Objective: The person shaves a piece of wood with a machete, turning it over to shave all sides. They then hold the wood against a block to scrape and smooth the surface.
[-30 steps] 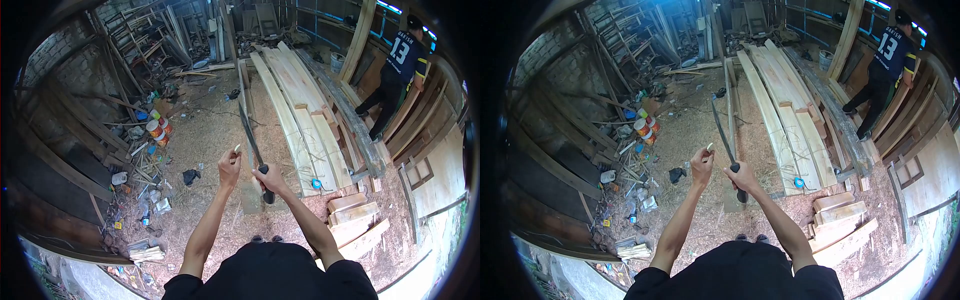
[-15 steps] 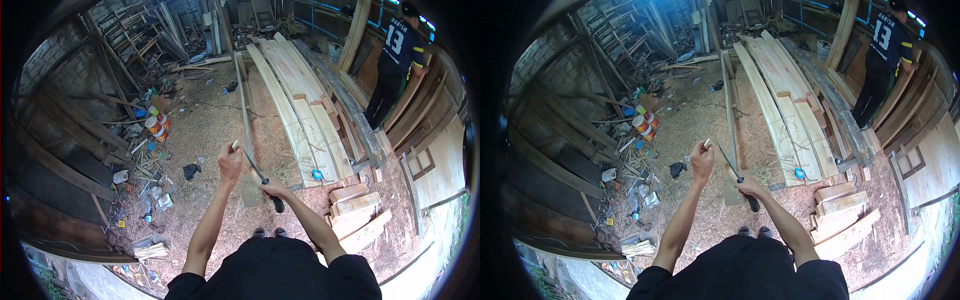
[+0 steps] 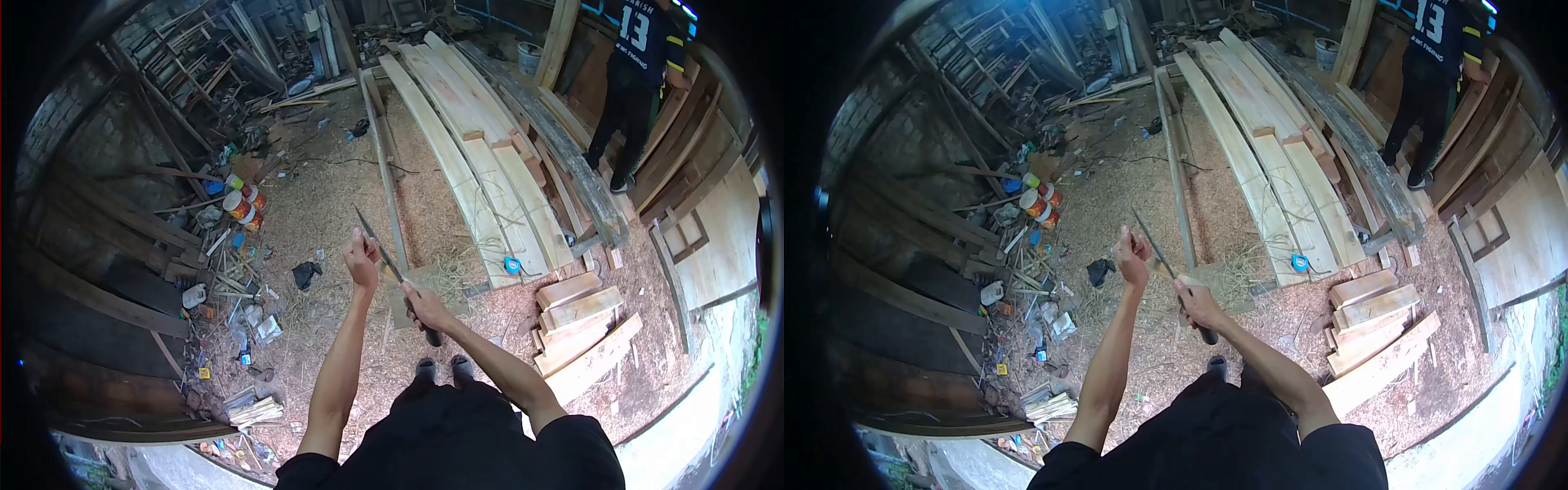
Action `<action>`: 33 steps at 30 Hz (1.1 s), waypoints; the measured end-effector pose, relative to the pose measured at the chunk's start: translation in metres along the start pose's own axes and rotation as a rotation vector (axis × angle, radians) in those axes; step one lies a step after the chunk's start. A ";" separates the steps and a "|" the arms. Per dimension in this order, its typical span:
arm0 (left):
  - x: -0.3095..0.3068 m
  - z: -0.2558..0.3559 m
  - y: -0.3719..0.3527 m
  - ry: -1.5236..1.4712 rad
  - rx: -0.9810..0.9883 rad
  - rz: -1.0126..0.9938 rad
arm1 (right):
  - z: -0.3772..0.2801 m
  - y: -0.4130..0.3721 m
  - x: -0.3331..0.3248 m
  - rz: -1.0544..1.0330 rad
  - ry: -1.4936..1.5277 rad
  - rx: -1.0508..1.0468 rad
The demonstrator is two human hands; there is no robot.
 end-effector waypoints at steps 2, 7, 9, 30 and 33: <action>0.002 0.003 -0.004 0.017 0.015 -0.041 | 0.011 0.002 0.002 0.046 -0.007 0.022; -0.014 0.004 -0.004 0.008 0.022 0.031 | 0.026 0.013 -0.003 0.079 -0.165 0.170; -0.024 0.005 -0.003 -0.017 0.019 0.069 | 0.015 0.006 0.003 0.098 -0.191 0.135; -0.017 0.020 -0.008 0.037 0.070 0.101 | 0.041 0.023 -0.023 0.108 -0.246 0.278; -0.010 0.018 -0.011 0.051 0.074 0.079 | 0.034 0.020 -0.007 0.298 -0.274 -0.118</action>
Point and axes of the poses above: each hand's wrist, its own y-axis towards the middle knuckle, its own x-axis out of the palm, z = x × y, the point moved 4 cm from there along y, towards the middle knuckle, and after that the axes turned 14 degrees about x, right-handed, at the moved point
